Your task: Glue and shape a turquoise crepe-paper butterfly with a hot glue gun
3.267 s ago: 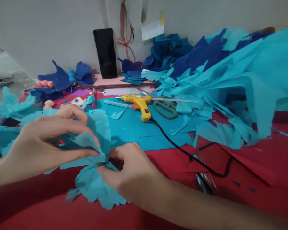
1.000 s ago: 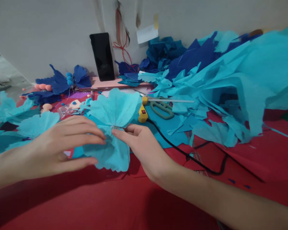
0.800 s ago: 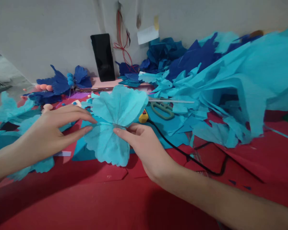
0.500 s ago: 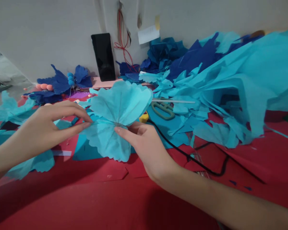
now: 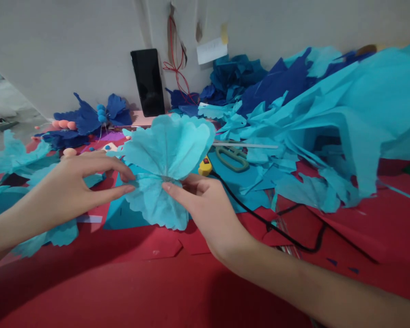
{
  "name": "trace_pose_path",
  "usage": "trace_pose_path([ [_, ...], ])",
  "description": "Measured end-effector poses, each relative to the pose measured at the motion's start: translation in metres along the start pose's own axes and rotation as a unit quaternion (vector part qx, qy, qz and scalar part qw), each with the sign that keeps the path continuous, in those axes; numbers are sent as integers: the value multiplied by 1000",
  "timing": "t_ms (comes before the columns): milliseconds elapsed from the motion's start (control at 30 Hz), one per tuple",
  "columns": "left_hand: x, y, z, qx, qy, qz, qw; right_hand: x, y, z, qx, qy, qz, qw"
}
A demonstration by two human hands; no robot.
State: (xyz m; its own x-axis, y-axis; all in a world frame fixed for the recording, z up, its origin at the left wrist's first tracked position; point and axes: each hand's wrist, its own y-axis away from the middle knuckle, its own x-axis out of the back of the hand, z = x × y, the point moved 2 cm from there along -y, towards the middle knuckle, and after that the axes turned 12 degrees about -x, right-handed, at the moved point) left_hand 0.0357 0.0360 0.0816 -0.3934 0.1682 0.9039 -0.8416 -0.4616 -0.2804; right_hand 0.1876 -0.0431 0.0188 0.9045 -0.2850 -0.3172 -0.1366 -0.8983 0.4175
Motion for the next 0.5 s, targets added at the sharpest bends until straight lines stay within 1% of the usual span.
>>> trace_pose_path([
  [167,-5,0,1,18,27,-32,999,0,2,0,34,28,2,999],
  [367,-8,2,-3,19,1,-44,999,2,2,-2,87,104,42,990],
  [500,-7,1,-3,16,10,-37,999,3,1,-2,100,116,48,987],
])
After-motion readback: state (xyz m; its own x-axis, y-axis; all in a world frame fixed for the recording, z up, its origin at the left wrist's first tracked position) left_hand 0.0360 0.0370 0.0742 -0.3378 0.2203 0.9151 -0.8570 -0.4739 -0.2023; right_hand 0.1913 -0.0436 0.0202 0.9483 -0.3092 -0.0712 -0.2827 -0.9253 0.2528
